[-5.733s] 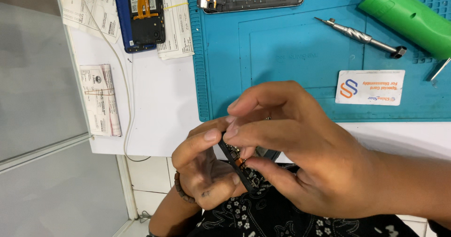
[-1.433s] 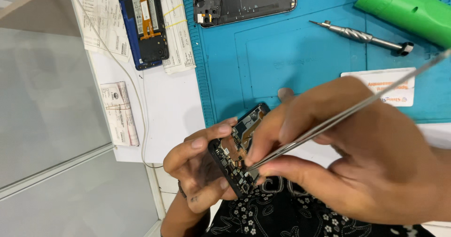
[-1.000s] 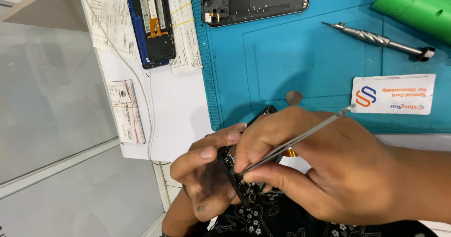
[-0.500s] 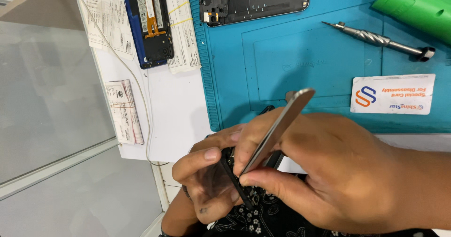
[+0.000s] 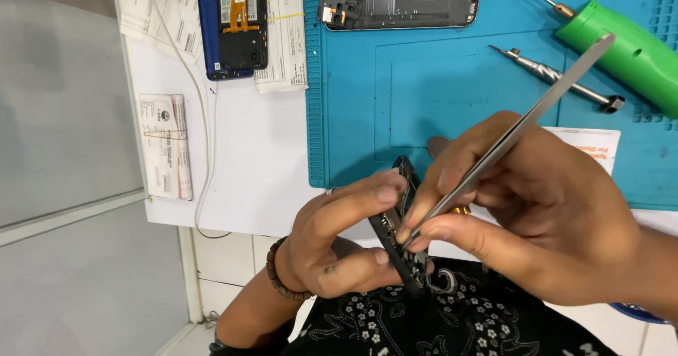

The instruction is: The person manipulates a small black electronic component with a ribbon cable, using a metal prying tool to separate and adjust internal parts. The hands repeatedly open and close the component while working on the mat.

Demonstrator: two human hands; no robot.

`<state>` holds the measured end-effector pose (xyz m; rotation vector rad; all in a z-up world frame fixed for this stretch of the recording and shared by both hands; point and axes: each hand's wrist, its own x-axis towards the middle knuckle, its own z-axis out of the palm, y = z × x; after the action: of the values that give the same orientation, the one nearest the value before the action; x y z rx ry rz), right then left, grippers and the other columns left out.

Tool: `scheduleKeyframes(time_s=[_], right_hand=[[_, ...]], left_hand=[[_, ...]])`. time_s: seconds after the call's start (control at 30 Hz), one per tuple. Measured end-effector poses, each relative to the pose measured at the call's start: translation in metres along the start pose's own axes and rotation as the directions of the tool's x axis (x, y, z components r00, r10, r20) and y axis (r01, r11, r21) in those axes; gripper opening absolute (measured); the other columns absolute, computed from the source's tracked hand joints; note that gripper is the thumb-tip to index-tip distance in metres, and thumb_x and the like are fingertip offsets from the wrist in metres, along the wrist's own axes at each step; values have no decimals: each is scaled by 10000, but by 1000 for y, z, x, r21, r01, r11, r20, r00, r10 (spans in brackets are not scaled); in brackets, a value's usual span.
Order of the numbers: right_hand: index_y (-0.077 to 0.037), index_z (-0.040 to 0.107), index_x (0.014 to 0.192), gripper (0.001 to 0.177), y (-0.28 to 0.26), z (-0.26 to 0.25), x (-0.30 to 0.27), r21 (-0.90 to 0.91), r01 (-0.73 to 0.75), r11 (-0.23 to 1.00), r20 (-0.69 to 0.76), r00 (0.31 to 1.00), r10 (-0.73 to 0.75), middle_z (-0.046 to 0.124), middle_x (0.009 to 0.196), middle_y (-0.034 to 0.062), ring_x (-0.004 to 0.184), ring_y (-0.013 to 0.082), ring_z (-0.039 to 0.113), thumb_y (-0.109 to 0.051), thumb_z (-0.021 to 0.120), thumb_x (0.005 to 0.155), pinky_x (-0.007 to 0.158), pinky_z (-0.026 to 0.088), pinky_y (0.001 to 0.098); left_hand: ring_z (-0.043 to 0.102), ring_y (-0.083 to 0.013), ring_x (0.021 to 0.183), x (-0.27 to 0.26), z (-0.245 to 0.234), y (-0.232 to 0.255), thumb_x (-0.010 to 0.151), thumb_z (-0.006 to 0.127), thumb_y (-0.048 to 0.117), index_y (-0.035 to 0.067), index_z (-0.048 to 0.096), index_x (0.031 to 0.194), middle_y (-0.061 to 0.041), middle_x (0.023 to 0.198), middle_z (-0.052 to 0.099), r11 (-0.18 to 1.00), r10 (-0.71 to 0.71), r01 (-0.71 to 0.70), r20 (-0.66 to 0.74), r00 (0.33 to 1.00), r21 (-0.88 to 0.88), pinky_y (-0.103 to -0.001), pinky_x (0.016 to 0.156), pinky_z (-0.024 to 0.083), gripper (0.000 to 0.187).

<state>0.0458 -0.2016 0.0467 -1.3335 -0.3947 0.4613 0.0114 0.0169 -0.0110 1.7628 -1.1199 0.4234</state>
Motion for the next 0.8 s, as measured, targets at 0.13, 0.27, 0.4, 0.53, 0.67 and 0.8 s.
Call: scheduleKeyframes(time_s=[0.13,0.27,0.4,0.53,0.67,0.8], right_hand=[[-87,444,931,210,0,-3,-5,-53,-92,994,-20,996,91,757,831,125,690,194,828,-87,621,817,623,732,238],[-65,398,974,241,0,-2,-5,-64,-2,998,-38,999,-1,696,800,168,700,239,803,-39,587,828,623,723,265],[-81,387,958,205,2,-6,-4,-54,59,997,-9,998,-60,686,773,184,687,247,789,-50,560,852,700,705,309],[-76,384,972,236,11,-7,-7,-23,91,996,-38,995,-92,679,806,196,677,257,773,-28,576,844,673,703,312],[-70,405,979,216,14,-8,-6,39,117,992,-41,992,-116,673,827,208,701,284,768,-25,577,855,679,716,342],[-62,409,963,210,12,-8,-4,8,84,996,-56,995,-83,675,827,211,701,287,768,-53,585,850,659,717,340]], left_hand=[[615,-501,1151,7,2,8,989,679,172,41,338,1233,-321,1291,420,996,-57,55,19,998,71,-587,1004,639,440],[639,-491,1127,18,5,14,975,633,180,21,413,1074,-348,1234,480,992,-97,98,-14,995,81,-575,968,656,289],[625,-510,1167,22,3,18,1019,505,184,17,405,1086,-364,1262,461,991,-122,122,8,992,50,-559,1034,616,206],[621,-504,1162,25,1,19,1003,531,160,-3,433,1038,-375,1252,457,989,-130,128,23,991,71,-546,1024,610,193],[628,-533,1167,26,1,18,985,595,118,-7,429,1027,-364,1283,436,987,-152,150,27,988,61,-556,1014,620,213],[608,-526,1178,26,2,17,958,661,87,-17,437,1006,-371,1294,416,984,-168,165,38,985,61,-554,986,634,252]])
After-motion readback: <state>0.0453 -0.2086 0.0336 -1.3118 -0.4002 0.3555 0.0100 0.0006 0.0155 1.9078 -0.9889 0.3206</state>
